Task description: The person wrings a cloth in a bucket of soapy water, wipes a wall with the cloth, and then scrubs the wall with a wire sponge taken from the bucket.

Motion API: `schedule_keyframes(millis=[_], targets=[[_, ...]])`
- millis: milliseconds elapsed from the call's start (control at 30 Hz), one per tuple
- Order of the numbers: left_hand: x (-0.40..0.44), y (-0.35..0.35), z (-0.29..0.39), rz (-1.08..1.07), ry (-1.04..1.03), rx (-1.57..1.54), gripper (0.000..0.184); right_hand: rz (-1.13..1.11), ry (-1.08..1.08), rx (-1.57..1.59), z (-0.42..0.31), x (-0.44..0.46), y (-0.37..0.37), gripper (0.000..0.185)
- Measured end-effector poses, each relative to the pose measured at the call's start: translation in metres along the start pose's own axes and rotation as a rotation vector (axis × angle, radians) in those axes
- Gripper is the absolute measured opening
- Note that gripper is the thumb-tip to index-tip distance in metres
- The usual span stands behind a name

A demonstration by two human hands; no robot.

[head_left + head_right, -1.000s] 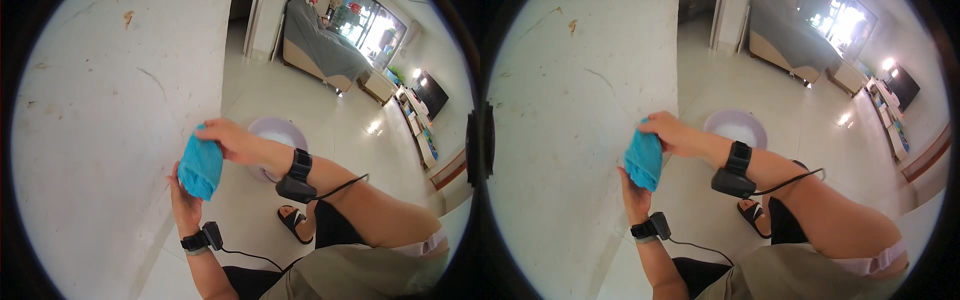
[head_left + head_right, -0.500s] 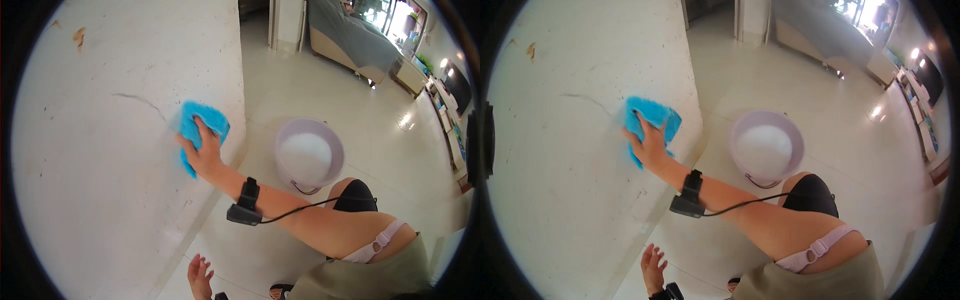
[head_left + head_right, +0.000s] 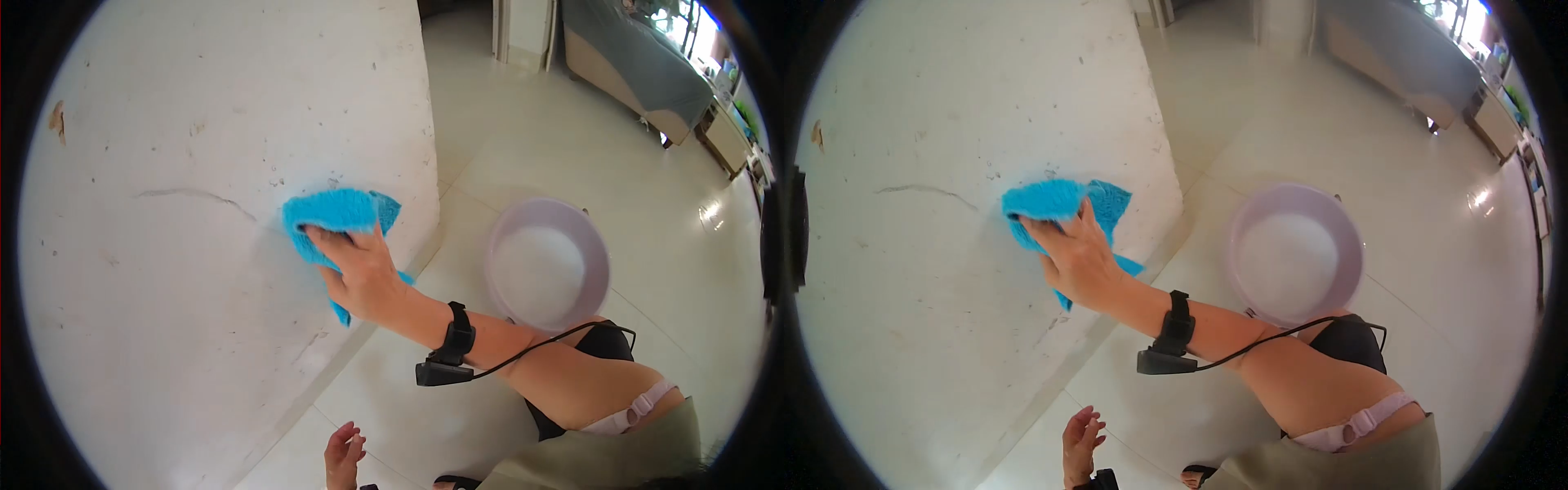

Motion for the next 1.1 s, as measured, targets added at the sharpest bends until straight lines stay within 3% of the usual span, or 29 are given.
schedule_keyframes(millis=[67, 133, 567, 667, 867, 1000, 1100], targets=[[0.0, -0.009, 0.009, 0.037, 0.028, 0.013, 0.042, 0.001, -0.059, 0.042, -0.005, 0.012, 0.006, 0.054], [-0.001, -0.015, 0.015, 0.036, 0.012, 0.023, 0.04, 0.031, 0.043, -0.024, -0.011, 0.032, 0.012, 0.053], [0.001, -0.019, -0.004, -0.024, 0.009, 0.158, 0.044, 0.087, -0.03, 0.028, -0.004, -0.002, -0.001, 0.048], [0.003, -0.018, -0.011, 0.027, -0.096, 0.249, 0.043, 0.037, -0.047, 0.031, -0.013, 0.023, 0.009, 0.047], [-0.003, -0.019, -0.014, 0.02, -0.02, 0.263, 0.046, 0.054, -0.057, 0.084, -0.008, 0.001, -0.005, 0.051], [-0.005, -0.022, -0.011, 0.069, -0.112, 0.405, 0.045, -0.072, -0.088, 0.081, -0.012, 0.016, -0.003, 0.047], [-0.002, -0.024, -0.019, 0.061, -0.171, 0.421, 0.044, 0.041, -0.064, 0.088, -0.015, 0.017, 0.006, 0.045]])
Point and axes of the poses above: each hand's wrist, its own x-axis towards the middle knuckle, its own y-axis out of the back of the hand, z = x × y, the point moved 7 cm from there along x, towards the middle knuckle, and after that the axes turned 7 degrees about x, right-handed, at the moved point
